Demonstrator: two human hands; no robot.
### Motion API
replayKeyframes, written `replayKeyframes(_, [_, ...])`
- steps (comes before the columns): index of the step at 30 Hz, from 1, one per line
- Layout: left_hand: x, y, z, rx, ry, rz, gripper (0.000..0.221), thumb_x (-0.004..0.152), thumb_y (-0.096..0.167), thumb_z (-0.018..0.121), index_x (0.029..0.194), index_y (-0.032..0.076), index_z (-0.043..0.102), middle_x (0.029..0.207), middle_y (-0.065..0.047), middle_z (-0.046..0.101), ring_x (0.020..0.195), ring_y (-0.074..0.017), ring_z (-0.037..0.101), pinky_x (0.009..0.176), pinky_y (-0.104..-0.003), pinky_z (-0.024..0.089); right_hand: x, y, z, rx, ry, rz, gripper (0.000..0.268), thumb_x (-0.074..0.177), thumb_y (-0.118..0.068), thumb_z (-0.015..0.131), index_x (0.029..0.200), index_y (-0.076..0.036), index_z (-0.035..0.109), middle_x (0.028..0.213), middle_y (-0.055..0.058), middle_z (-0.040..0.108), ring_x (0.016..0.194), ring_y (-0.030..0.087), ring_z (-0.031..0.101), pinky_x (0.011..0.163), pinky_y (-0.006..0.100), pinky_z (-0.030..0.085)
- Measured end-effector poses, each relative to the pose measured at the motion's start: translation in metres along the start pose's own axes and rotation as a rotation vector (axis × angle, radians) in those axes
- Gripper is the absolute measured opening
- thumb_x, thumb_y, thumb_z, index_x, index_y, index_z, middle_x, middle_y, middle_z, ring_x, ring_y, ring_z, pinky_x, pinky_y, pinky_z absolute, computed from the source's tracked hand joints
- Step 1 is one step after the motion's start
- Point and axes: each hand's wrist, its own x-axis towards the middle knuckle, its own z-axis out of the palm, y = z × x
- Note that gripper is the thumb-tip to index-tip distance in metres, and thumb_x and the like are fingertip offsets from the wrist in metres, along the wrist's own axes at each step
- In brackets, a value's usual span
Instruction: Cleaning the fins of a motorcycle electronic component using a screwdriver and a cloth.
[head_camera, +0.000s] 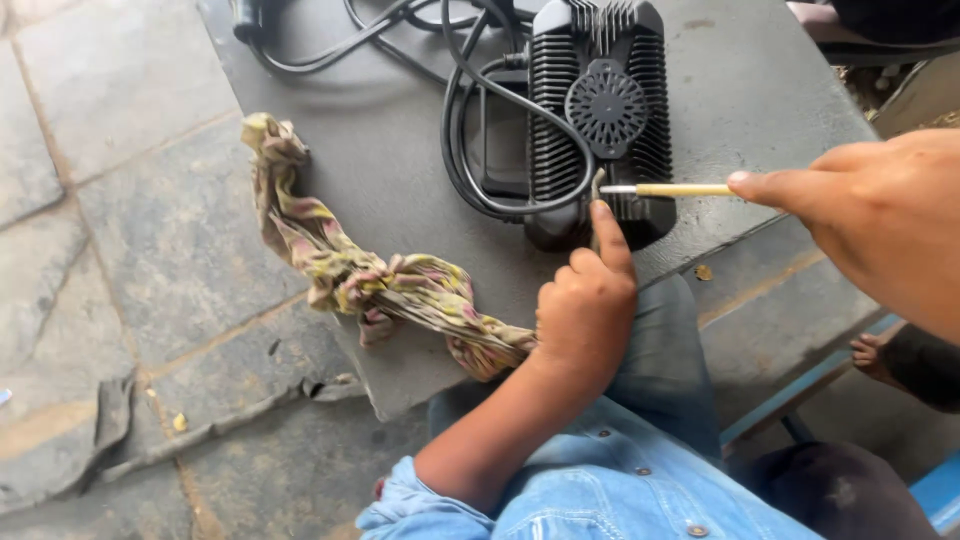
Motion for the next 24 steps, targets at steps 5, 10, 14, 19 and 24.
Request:
replayKeyframes(5, [0.005,-0.005,-0.002,-0.012,0.056,0.007,0.054,0.091,0.011,0.062,0.142,-0.006,0.056,0.068,0.002,0.051,0.051,-0.0109,0.056,0.042,-0.029,0.048,0.014,0.009,0.012,-0.084,0.046,-0.022,0.044,0.094,-0.016,0.063,0.136,-0.026,0.067,0.095,-0.001,0.077,0.068,0.008,0.071,0.063,0.023,0.057])
replayKeyframes(10, [0.003,-0.008,0.003,-0.103,0.016,0.034,0.055,0.091,0.013,0.063,0.142,-0.008,0.054,0.070,0.002,0.052,0.051,-0.0109,0.055,0.042,-0.028,0.048,0.030,0.006,0.004,-0.151,-0.066,-0.003,0.048,0.093,-0.017,0.064,0.138,-0.034,0.065,0.094,-0.003,0.076,0.068,0.007,0.072,0.065,0.023,0.058])
replayKeyframes(14, [0.001,-0.012,0.003,-0.131,0.056,-0.004,0.054,0.094,0.014,0.063,0.144,-0.005,0.053,0.070,0.001,0.051,0.051,-0.0124,0.055,0.043,-0.029,0.047,0.045,-0.008,-0.011,-0.186,-0.145,-0.007,0.048,0.095,-0.017,0.063,0.138,-0.037,0.063,0.094,-0.005,0.075,0.070,0.006,0.073,0.065,0.022,0.058])
replayKeyframes(19, [0.001,-0.013,0.006,-0.189,0.038,0.011,0.057,0.092,0.014,0.064,0.145,-0.003,0.052,0.071,0.000,0.052,0.052,-0.0125,0.055,0.043,-0.029,0.046,0.054,0.029,0.034,-0.132,-0.048,-0.095,0.046,0.092,-0.016,0.065,0.133,-0.034,0.069,0.090,-0.002,0.076,0.070,0.007,0.074,0.064,0.024,0.059])
replayKeyframes(24, [0.000,-0.016,0.005,-0.221,0.042,0.019,0.059,0.092,0.014,0.064,0.147,-0.003,0.051,0.071,0.000,0.051,0.052,-0.0130,0.055,0.043,-0.030,0.046,0.059,0.043,0.040,-0.180,-0.052,-0.124,0.041,0.094,-0.018,0.062,0.131,-0.036,0.069,0.085,0.001,0.075,0.067,0.008,0.074,0.061,0.024,0.059])
